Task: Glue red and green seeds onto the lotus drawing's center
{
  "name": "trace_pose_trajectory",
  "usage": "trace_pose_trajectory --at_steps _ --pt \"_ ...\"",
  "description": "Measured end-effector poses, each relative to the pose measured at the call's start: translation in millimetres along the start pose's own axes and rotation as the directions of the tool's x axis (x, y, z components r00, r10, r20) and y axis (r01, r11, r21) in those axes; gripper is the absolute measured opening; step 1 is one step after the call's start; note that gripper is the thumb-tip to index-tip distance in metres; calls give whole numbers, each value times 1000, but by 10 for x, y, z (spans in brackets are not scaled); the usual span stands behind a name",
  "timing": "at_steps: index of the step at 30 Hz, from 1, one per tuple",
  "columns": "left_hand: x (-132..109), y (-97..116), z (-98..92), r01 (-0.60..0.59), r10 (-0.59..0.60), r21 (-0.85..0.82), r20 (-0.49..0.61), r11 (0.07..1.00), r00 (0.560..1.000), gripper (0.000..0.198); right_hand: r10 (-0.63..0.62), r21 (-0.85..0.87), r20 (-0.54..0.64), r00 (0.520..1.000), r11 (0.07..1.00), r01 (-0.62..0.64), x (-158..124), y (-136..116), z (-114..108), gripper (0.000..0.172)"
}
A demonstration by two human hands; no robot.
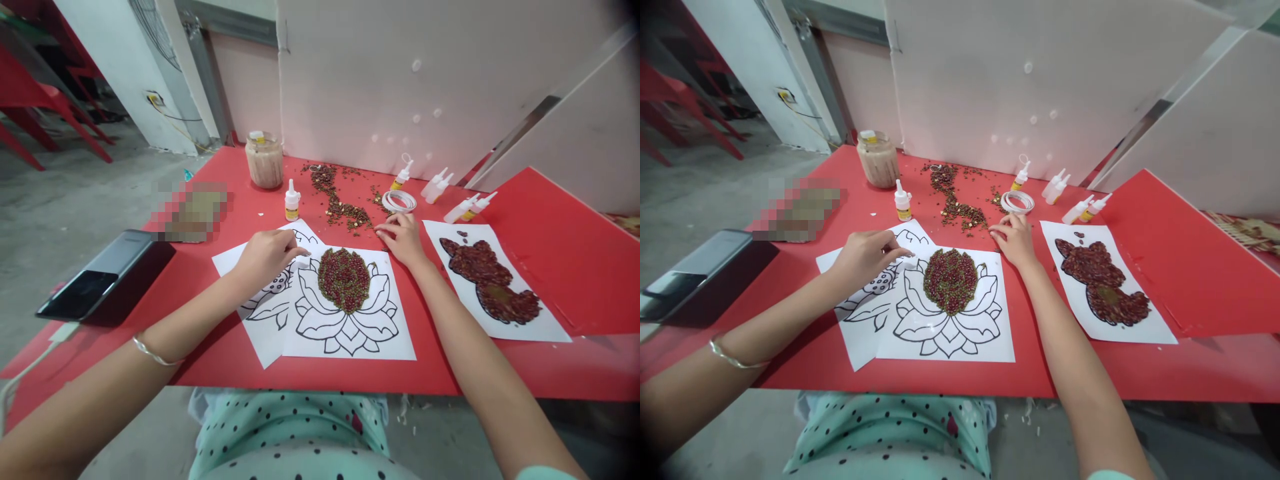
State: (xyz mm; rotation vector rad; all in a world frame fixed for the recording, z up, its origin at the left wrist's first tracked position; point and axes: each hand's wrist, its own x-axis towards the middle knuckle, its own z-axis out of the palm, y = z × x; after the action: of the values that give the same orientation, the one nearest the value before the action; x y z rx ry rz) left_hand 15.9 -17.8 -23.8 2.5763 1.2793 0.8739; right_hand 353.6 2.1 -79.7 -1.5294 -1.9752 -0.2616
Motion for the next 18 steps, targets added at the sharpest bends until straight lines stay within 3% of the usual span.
trace_pose_trajectory --at_steps 5,9,12,18 --pt "27 -8 33 -15 19 -238 11 971 1000 16 -13 8 35 999 1000 13 0 -9 -7 16" --pt "38 -7 40 154 -148 -415 47 897 988 19 -9 7 48 999 1000 9 5 -9 -4 17" --pt "32 11 26 233 -220 -448 83 863 972 16 -9 8 48 999 1000 9 8 -9 -4 17" --pt "13 36 32 207 -193 -393 75 896 978 8 -36 4 37 999 999 36 3 -13 -7 18"
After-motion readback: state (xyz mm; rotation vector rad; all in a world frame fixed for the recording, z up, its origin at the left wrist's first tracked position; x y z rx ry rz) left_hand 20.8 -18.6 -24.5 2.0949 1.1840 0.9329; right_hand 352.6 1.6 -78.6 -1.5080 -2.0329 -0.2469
